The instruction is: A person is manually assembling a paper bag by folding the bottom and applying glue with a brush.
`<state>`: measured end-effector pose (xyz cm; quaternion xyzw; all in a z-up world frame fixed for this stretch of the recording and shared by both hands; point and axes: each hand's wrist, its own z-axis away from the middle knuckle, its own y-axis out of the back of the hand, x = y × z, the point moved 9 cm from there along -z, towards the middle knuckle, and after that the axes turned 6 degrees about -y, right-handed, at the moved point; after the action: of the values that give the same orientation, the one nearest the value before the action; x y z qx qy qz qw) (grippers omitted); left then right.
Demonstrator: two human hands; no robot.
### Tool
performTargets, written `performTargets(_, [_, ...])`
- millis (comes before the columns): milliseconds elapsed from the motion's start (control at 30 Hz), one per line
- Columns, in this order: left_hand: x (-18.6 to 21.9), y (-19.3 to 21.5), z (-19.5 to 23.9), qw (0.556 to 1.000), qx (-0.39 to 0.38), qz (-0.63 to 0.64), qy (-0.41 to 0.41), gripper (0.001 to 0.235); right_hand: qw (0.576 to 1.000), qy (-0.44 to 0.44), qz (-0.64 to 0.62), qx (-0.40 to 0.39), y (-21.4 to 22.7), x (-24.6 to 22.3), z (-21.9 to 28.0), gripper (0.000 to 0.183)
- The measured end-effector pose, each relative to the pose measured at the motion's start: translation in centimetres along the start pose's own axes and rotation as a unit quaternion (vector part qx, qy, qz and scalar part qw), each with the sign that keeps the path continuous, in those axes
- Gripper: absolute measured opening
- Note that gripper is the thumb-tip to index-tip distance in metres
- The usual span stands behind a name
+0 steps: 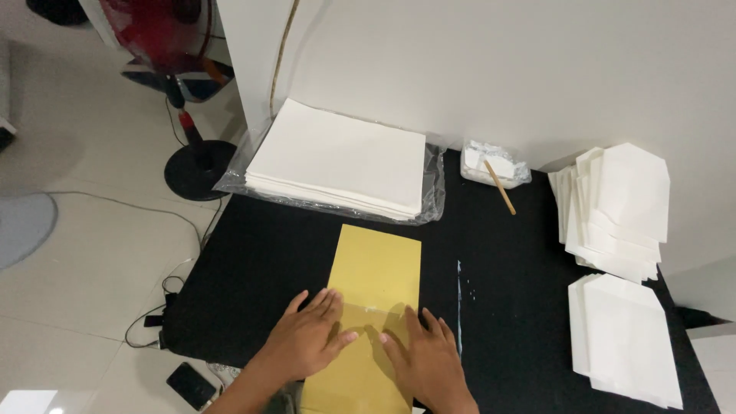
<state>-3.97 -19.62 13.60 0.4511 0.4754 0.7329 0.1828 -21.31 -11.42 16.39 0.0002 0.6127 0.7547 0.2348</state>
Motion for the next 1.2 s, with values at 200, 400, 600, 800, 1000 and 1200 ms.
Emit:
performTargets(200, [-1.9, 1.7, -3.0, 1.0, 0.022, -0.011, 0.006, 0.08, 0.997, -0.022, -0.018, 0.071, -0.3, 1.8, -3.3, 0.08])
performTargets(400, [-3.1, 3.6, -6.6, 0.999, 0.041, -0.027, -0.004, 0.08, 0.998, -0.057, -0.015, -0.025, 2.1, 0.1, -6.0, 0.085])
performTargets(600, [-0.8, 6.6, -5.7, 0.994, -0.074, -0.038, 0.067, 0.078, 0.994, -0.074, 0.059, -0.05, 4.9, -1.5, -5.1, 0.084])
performTargets(800, [-1.4, 6.4, -6.2, 0.993, -0.078, -0.046, 0.07, 0.077, 0.994, -0.079, 0.049, -0.064, 5.9, -2.0, -5.3, 0.081])
performTargets(1000, [-0.4, 8.9, -5.9, 0.999, 0.003, -0.002, 0.046, 0.066, 0.991, -0.094, -0.031, -0.092, 6.4, -1.5, -6.5, 0.078])
performTargets(1200, [-5.4, 8.2, -8.8, 0.993, 0.119, 0.002, 0.025, 0.052, 0.968, 0.089, -0.003, 0.236, 7.6, -1.1, -12.8, 0.044])
